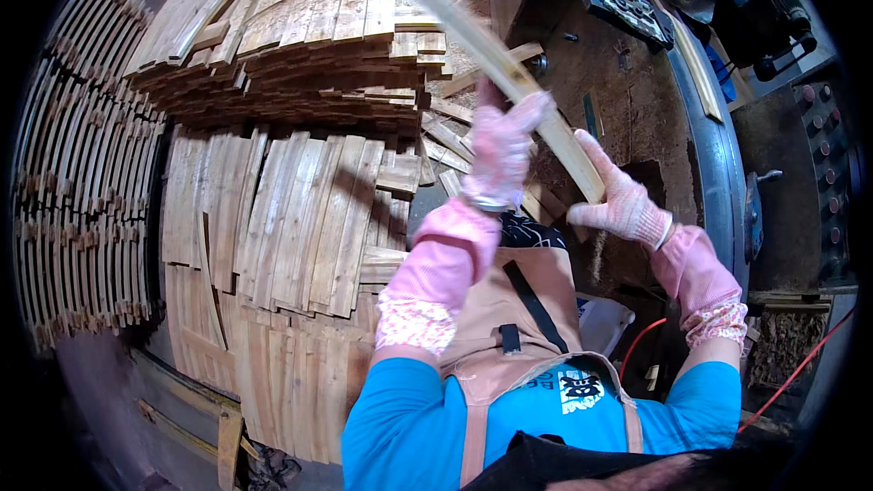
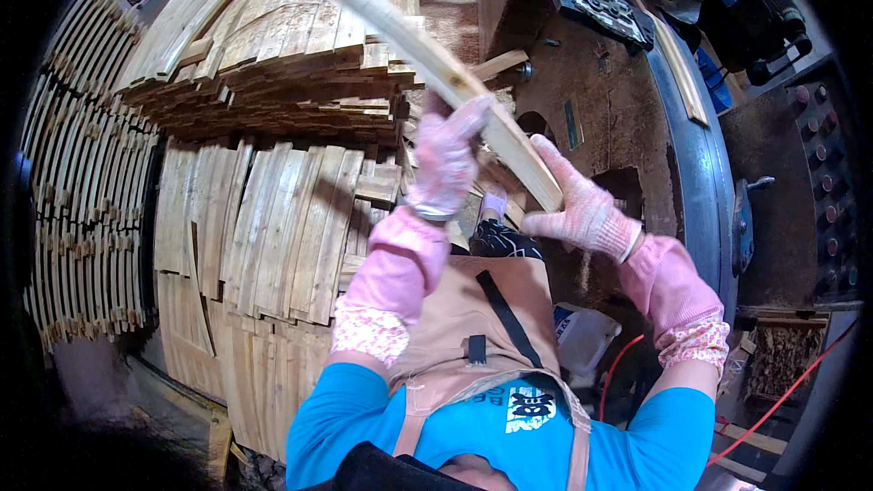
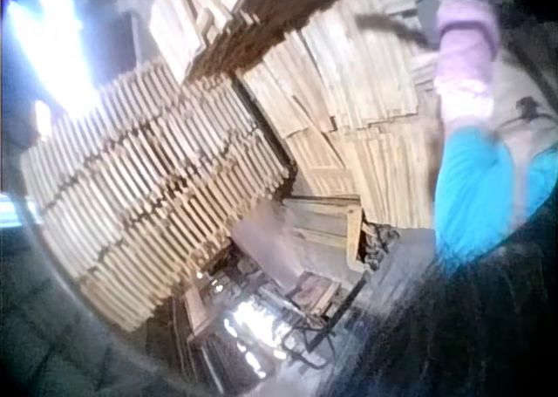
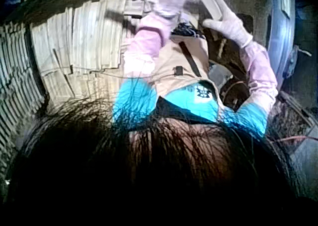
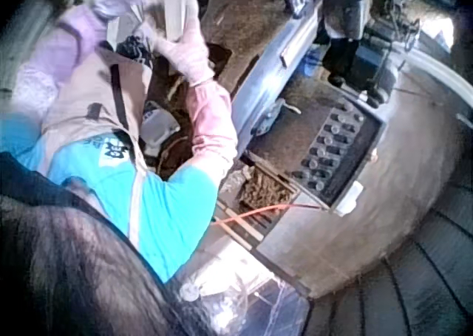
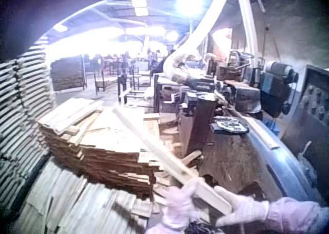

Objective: The person repeatedly picks up wooden planks from a stack and feeds them into a woodworking machine. They guide the planks through the machine and then place the processed pieces onto a growing pile of finished wood. The task involves continuous handling of multiple wooden planks in a repetitive workflow.

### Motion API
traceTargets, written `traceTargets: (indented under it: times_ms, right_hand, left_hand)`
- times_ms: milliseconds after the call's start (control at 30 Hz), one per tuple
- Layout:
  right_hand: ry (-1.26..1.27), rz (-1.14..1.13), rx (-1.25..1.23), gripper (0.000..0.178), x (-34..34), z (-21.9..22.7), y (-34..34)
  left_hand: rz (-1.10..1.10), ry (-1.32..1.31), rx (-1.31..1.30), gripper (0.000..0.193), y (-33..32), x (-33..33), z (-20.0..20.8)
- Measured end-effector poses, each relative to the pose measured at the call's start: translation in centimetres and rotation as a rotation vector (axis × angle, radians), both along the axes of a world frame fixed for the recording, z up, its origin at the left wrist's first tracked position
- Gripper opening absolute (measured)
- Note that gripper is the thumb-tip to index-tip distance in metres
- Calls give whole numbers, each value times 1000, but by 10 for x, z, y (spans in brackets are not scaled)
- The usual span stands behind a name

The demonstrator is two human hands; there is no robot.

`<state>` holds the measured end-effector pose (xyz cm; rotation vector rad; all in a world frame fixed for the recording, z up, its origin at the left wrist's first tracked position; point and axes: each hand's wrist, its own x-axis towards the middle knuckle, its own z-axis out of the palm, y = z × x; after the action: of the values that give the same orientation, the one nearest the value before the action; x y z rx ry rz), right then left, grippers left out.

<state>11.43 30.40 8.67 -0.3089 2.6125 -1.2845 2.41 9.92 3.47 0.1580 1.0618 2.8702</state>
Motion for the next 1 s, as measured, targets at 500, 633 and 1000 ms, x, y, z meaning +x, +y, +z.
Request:
traceTargets:
  times_ms: [500, 633, 1000]
  right_hand:
    - [56, -1078, 905, 79, 251, 47, 141]
    - [473, -988, 984, 74, 163, 26, 188]
    - [499, -1006, 1093, 63, -89, 25, 232]
  left_hand:
    - [-217, -941, -2235, 112, -225, 92, -298]
    - [-265, -890, -2347, 117, -254, 113, -328]
    - [-313, -986, -2435, 114, -251, 94, -333]
